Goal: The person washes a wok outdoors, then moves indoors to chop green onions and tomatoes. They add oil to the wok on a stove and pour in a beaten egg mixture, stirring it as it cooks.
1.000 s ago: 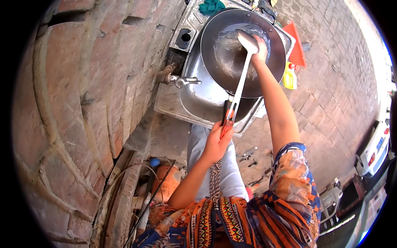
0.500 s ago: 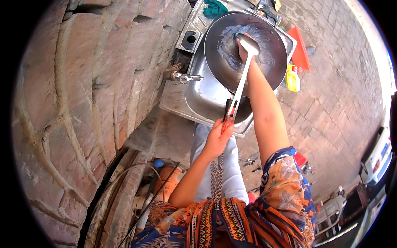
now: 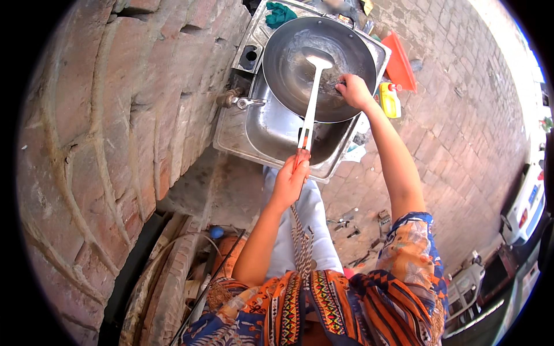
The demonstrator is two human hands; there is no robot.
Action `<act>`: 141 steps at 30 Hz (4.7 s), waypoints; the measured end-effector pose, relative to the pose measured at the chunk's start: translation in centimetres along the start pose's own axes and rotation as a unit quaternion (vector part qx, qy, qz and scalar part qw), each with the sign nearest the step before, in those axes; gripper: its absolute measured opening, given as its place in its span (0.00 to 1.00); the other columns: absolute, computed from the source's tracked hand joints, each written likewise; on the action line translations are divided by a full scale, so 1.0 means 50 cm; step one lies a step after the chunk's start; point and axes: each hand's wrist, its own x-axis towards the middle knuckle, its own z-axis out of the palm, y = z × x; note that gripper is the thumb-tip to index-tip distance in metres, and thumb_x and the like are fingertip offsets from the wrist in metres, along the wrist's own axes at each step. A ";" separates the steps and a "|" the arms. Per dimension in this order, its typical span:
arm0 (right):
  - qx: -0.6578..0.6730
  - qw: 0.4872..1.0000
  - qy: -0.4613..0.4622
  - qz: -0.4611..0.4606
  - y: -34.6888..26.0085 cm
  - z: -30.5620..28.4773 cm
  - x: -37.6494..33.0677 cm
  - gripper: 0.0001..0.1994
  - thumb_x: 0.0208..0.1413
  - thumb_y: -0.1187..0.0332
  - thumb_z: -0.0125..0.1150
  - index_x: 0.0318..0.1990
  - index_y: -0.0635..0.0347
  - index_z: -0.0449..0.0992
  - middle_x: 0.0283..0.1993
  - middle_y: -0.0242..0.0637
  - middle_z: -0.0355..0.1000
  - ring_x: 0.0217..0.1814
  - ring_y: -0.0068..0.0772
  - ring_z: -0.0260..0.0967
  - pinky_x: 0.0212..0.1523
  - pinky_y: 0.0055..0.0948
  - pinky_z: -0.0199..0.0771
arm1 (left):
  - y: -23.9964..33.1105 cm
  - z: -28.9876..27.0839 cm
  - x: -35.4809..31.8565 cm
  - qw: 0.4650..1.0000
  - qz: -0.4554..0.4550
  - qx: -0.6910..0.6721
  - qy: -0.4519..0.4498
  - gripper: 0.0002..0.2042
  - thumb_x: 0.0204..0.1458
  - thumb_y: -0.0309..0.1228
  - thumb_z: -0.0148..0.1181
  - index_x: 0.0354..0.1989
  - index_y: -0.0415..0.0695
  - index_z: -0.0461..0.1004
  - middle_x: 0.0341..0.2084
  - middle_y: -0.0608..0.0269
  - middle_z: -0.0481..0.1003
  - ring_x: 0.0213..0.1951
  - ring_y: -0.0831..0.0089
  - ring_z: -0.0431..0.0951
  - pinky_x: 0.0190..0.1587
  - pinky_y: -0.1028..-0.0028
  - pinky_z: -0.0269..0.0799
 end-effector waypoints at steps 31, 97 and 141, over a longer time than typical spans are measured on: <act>0.717 0.660 0.218 0.055 -0.179 -0.115 -0.328 0.04 0.58 0.70 0.46 0.38 0.54 0.67 0.26 0.20 0.61 0.17 0.11 0.46 0.17 0.14 0.46 | -0.015 0.022 0.103 0.952 -0.085 0.260 0.138 0.28 0.48 0.50 0.61 0.43 0.34 0.64 0.21 0.63 0.70 0.18 0.77 0.70 0.21 0.76 0.67; 0.512 0.762 0.397 -0.012 -0.504 0.187 -0.016 0.09 0.59 0.74 0.50 0.45 0.66 0.64 0.41 0.41 0.60 0.23 0.25 0.66 0.27 0.26 0.69 | 0.032 -0.228 -0.133 0.865 -0.056 0.497 0.050 0.11 0.42 0.28 0.56 0.30 0.36 0.63 0.27 0.38 0.72 0.33 0.42 0.73 0.34 0.55 0.67; 0.470 0.865 -0.147 0.094 -0.189 0.021 -0.519 0.12 0.58 0.67 0.54 0.46 0.61 0.66 0.18 0.29 0.64 0.14 0.18 0.61 0.13 0.21 0.59 | 0.031 -0.130 -0.260 0.791 -0.034 0.606 0.076 0.13 0.43 0.31 0.57 0.34 0.41 0.63 0.29 0.43 0.74 0.35 0.44 0.74 0.35 0.52 0.67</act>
